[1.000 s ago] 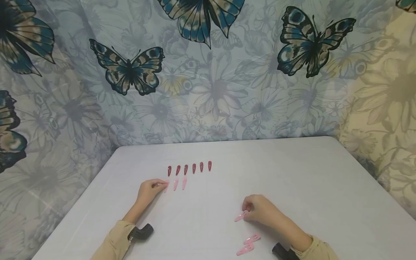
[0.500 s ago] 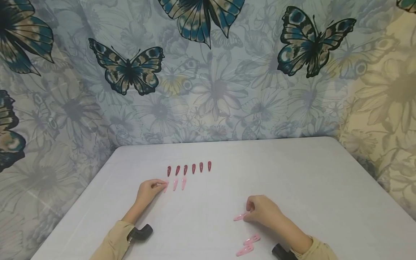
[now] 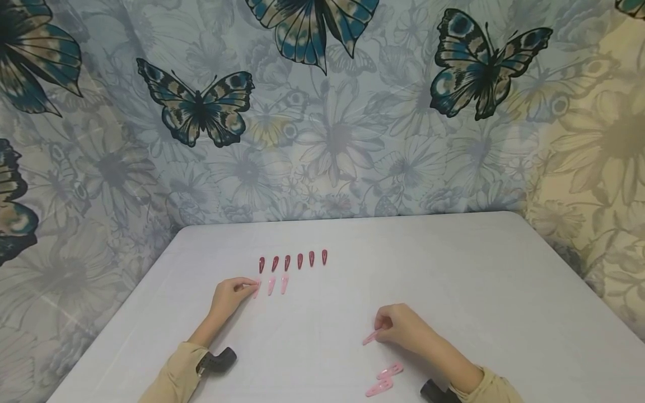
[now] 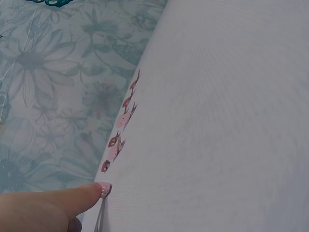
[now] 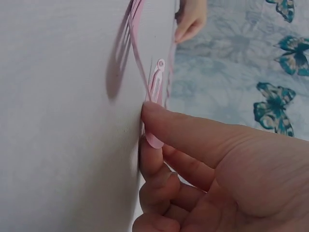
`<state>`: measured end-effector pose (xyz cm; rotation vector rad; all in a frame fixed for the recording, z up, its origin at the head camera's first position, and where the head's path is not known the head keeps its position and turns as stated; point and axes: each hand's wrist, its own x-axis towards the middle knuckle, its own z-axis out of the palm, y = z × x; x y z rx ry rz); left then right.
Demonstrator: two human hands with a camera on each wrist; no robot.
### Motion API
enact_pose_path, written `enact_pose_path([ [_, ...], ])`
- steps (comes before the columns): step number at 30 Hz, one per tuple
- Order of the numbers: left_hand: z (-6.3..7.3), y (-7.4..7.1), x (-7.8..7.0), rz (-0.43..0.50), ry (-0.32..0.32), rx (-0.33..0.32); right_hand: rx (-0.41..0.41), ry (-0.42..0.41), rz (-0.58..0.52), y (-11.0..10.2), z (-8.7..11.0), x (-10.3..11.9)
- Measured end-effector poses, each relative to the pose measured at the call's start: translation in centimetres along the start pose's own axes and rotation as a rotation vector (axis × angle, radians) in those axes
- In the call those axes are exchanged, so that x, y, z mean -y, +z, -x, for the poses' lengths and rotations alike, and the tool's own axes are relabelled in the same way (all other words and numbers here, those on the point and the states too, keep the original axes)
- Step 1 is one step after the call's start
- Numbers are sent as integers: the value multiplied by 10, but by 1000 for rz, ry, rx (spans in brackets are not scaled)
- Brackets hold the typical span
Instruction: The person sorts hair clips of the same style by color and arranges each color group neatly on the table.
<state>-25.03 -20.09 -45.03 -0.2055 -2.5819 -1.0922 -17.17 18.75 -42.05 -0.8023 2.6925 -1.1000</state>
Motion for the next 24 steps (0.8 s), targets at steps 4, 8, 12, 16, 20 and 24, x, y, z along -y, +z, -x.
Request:
enact_pose_path([
  [4, 0, 0, 0, -2, -2, -2, 7, 4, -26, 0, -1, 0],
  [8, 0, 1, 1, -1, -12, 1, 15, 0, -43, 1, -1, 0],
  [12, 0, 1, 1, 10, -13, 4, 18, -33, -70, 0, -1, -1],
  [16, 1, 1, 2, 4, -9, 5, 13, -75, -113, -1, -2, -3],
  [20, 0, 1, 2, -5, -10, 4, 8, -93, -145, -2, -2, -5],
  [24, 0, 1, 1, -12, -6, 0, 4, -97, -134, -2, -3, -7],
])
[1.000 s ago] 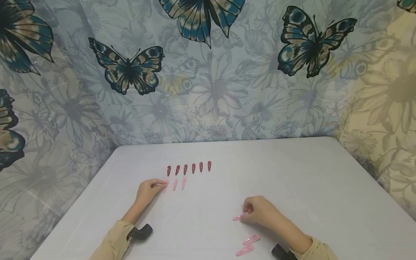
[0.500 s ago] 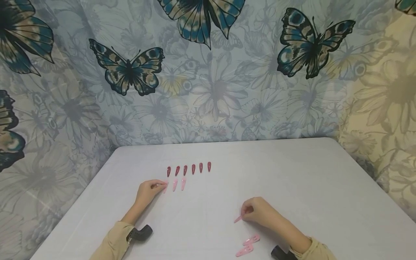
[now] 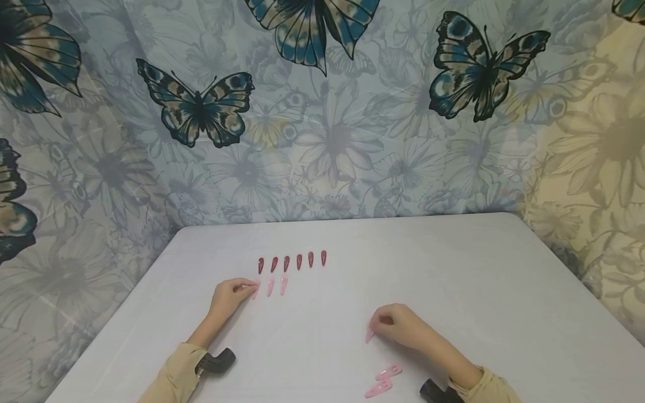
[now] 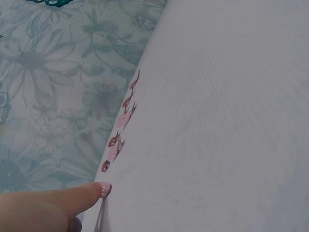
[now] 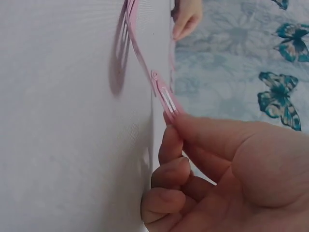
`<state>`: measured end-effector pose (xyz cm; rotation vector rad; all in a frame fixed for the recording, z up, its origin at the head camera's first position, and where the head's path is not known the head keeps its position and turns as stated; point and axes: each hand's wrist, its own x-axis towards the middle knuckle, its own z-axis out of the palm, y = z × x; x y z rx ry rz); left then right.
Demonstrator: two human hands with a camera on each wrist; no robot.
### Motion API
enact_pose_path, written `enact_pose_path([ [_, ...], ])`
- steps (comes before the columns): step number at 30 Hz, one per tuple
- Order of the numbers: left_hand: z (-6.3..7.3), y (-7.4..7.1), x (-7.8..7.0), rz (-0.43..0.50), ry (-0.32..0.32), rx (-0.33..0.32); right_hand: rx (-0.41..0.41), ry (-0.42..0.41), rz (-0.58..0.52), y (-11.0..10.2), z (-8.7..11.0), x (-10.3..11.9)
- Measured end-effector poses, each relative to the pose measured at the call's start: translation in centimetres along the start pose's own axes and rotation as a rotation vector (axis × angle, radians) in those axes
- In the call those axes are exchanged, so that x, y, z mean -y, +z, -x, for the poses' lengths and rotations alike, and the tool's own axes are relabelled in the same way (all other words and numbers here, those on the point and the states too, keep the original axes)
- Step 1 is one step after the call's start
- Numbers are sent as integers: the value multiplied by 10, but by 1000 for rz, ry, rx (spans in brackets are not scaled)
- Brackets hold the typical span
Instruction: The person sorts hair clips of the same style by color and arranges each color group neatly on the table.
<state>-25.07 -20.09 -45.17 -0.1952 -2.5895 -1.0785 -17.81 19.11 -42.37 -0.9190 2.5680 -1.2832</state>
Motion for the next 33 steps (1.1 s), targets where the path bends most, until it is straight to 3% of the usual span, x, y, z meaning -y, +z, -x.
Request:
enact_pose_path([
  [8, 0, -1, -1, -7, 1, 6, 7, 9, 6, -1, 0, 1],
  [15, 1, 0, -1, -7, -5, 2, -64, 88, -71, 0, 0, 2],
  [22, 1, 0, -1, -13, -1, 0, -110, 87, -69, 2, -1, 1],
  [33, -1, 0, 1, -3, -4, 5, -108, 127, -76, 1, -3, 0],
])
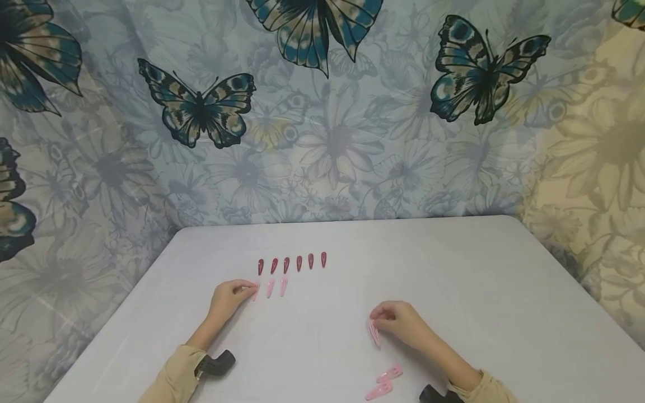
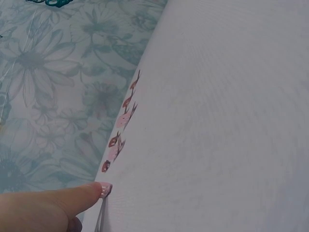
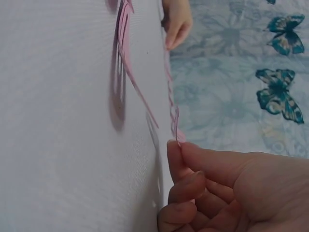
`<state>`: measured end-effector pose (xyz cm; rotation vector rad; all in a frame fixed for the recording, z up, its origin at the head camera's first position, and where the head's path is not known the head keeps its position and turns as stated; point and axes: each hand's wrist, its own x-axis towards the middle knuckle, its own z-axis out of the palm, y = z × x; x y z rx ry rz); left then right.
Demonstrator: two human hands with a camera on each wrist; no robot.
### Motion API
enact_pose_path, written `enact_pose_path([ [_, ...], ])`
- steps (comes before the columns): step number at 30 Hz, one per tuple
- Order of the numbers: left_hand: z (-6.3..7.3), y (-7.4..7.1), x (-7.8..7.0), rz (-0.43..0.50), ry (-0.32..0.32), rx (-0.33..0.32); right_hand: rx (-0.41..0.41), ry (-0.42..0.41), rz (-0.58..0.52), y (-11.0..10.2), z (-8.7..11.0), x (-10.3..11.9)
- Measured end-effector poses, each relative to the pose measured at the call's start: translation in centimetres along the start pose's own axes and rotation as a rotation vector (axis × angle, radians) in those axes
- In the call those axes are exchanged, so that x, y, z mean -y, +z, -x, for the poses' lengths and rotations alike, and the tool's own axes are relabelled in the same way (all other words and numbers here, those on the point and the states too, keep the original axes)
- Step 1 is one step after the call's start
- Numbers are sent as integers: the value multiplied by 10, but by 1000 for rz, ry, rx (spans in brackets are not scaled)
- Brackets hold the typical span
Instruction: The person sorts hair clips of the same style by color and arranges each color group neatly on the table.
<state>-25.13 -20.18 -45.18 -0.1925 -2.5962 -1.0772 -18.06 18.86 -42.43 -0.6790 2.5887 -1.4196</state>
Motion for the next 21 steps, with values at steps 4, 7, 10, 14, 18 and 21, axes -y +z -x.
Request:
enact_pose_path([
  [4, 0, 1, 1, -1, 12, -5, -9, -12, 3, 1, 1, -3],
  [7, -2, 1, 2, -3, 17, -8, -23, -30, 27, 2, 0, -4],
  [10, -3, 0, 0, -4, 17, -6, -32, -59, 50, 2, 0, -3],
  [14, -3, 0, -1, -3, 3, -1, -29, -114, 76, 3, 1, -2],
  [18, -2, 0, 0, -11, -1, -2, -11, -125, 82, 3, 1, 0],
  [21, 0, 0, 0, -11, -1, -5, -10, -124, 77, 4, 1, 0],
])
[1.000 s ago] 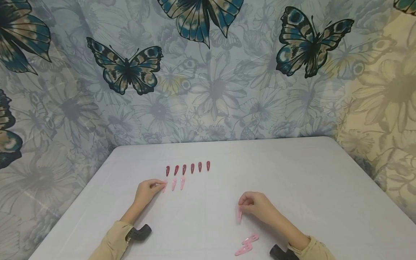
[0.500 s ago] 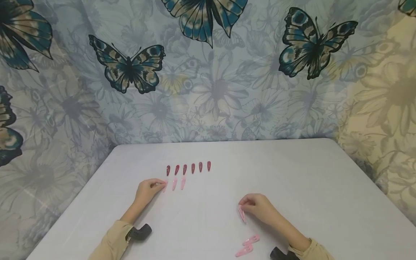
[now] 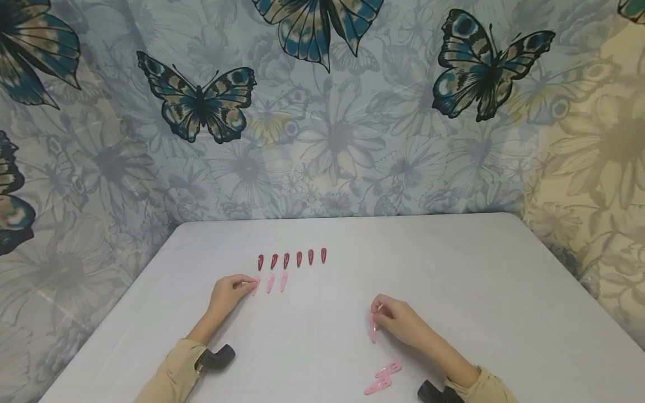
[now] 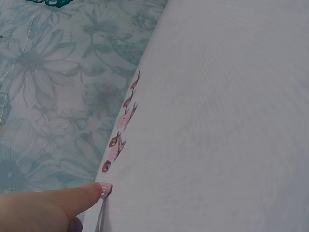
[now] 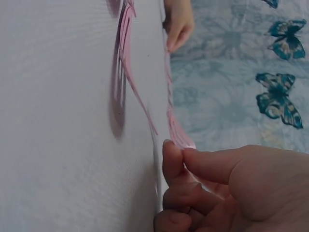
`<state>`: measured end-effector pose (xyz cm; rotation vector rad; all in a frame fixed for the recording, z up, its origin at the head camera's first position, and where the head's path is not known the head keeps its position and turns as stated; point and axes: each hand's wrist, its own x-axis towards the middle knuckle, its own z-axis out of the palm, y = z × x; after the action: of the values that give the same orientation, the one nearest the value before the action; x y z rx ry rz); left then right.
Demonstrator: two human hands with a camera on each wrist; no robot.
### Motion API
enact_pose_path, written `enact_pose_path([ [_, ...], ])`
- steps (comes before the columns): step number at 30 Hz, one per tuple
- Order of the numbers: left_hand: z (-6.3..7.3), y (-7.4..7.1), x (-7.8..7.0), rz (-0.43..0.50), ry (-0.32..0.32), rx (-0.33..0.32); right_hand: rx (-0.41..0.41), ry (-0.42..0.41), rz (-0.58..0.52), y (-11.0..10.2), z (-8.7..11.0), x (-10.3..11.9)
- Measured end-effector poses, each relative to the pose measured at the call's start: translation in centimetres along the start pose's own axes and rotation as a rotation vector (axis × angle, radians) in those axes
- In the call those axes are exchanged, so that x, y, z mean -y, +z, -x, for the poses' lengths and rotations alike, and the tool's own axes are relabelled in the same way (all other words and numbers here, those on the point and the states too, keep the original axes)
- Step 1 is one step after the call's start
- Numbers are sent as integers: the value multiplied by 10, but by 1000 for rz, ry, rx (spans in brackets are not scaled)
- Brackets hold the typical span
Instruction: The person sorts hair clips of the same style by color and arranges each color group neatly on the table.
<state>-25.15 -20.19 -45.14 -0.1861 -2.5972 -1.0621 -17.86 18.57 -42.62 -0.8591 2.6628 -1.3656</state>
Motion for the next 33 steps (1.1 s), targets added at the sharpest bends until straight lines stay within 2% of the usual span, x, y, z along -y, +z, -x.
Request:
enact_pose_path([
  [8, 0, -1, 0, -6, 12, -2, -51, 89, -24, 0, -5, 3],
  [14, 1, -2, 0, -18, 2, -6, -64, 122, -48, -1, -11, 4],
  [21, 1, -1, 0, -5, -6, 4, -45, 111, -77, -6, -28, 6],
  [33, 0, 0, 1, 8, -7, 11, -54, 142, -74, -8, -52, 13],
])
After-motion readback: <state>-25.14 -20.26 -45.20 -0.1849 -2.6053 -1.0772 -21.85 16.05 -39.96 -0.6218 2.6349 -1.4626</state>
